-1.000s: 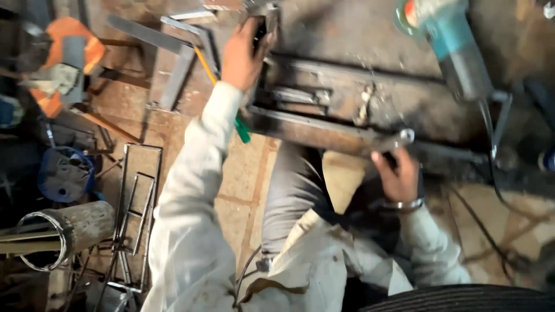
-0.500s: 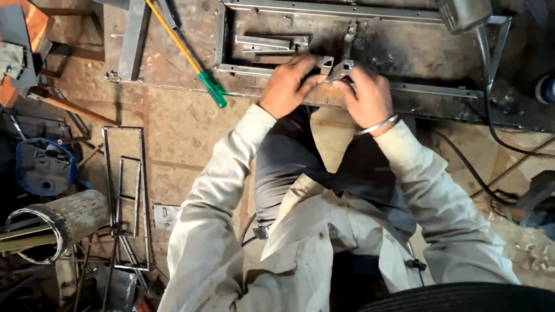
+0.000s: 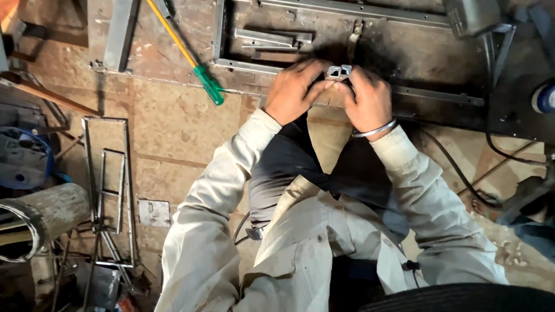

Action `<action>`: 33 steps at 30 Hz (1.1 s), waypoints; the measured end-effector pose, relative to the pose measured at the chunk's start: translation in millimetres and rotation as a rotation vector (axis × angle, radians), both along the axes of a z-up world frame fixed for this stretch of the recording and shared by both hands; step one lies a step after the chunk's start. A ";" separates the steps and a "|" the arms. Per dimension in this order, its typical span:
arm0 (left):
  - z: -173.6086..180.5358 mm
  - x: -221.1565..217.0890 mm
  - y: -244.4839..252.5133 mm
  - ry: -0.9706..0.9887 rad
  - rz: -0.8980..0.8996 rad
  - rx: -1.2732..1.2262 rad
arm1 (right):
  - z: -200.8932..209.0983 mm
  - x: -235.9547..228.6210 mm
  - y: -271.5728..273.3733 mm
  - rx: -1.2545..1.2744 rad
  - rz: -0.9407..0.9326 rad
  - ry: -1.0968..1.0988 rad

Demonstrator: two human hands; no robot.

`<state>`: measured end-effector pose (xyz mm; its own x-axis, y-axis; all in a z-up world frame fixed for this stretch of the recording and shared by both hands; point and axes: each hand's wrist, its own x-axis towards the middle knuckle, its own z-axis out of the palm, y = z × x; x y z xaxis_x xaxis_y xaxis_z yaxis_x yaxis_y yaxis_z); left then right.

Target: Welding and grinding metal pieces to assemble a rectangular metal frame.

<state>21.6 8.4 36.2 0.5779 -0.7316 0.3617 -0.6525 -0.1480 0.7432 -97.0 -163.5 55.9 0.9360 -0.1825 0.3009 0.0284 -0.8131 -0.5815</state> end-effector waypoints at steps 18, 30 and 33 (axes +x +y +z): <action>-11.7 -1.7 -1.3 -0.046 -0.008 0.045 | 0.6 -1.4 -2.4 -0.024 -0.010 0.042; -6.0 -5.2 -0.7 -0.092 -0.010 0.017 | 4.9 0.2 -2.8 -0.013 0.010 0.044; -9.0 -6.2 0.2 -0.090 -0.005 0.019 | 1.1 2.5 -2.0 -0.013 0.009 0.022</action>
<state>15.4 8.6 27.2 0.5397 -0.7420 0.3977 -0.7173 -0.1581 0.6786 -94.6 -165.5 57.1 0.9442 -0.1697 0.2824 0.0233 -0.8206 -0.5710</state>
